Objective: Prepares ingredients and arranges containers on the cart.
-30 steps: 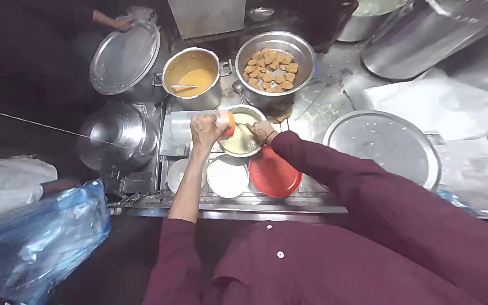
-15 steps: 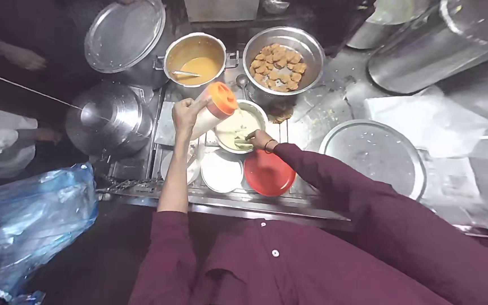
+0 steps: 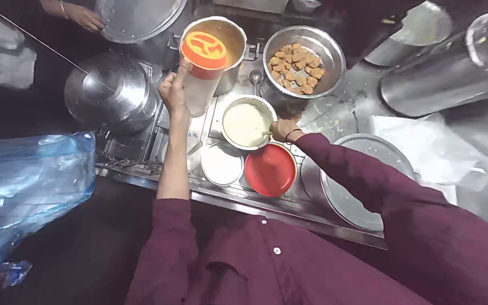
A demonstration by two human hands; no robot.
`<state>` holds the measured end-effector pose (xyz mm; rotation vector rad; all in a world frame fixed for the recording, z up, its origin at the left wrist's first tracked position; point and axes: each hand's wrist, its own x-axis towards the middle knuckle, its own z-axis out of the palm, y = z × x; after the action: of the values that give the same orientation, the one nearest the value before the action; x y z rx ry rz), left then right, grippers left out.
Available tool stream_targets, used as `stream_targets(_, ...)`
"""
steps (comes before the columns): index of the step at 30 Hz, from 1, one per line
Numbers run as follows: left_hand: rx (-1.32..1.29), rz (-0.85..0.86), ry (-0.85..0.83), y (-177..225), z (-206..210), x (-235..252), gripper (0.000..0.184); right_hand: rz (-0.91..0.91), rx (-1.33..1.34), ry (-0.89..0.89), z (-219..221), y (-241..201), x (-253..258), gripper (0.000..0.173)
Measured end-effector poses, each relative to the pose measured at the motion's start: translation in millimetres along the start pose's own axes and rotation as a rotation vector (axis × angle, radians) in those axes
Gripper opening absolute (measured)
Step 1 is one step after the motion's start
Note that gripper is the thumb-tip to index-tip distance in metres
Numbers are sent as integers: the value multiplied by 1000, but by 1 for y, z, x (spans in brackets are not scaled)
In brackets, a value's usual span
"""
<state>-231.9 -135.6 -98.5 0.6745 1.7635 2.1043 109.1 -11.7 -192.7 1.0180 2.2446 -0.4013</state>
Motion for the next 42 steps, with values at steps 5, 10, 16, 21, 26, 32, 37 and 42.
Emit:
stream_targets(5, -63, 46, -4, 7, 2, -1, 49, -16, 553, -36, 32, -26, 11, 24)
stream_targets(10, -122, 12, -33, 5, 6, -9, 46, 100, 648, 246, 67, -60, 40, 30)
stream_targets(16, -114, -28, -12, 4, 10, -14, 52, -21, -106, 203, 27, -20, 9, 42)
stream_targets(21, -9, -23, -5, 5, 14, -12, 57, 14, -58, 43, 9, 9, -4, 19)
stream_targets(26, 47, -9, 1, 8, 14, -13, 57, -34, 368, -30, 23, -29, -8, 26)
stream_targets(32, 105, -66, -29, 23, 10, -20, 56, 6, 280, 305, 48, -63, 45, 33)
stream_targets(37, 107, -99, -34, 29, 8, -23, 60, -40, -343, 168, 3, -23, 23, 32)
stream_targets(42, 129, -73, -65, 25, 9, -20, 58, -62, -347, -53, -17, -12, 0, 19)
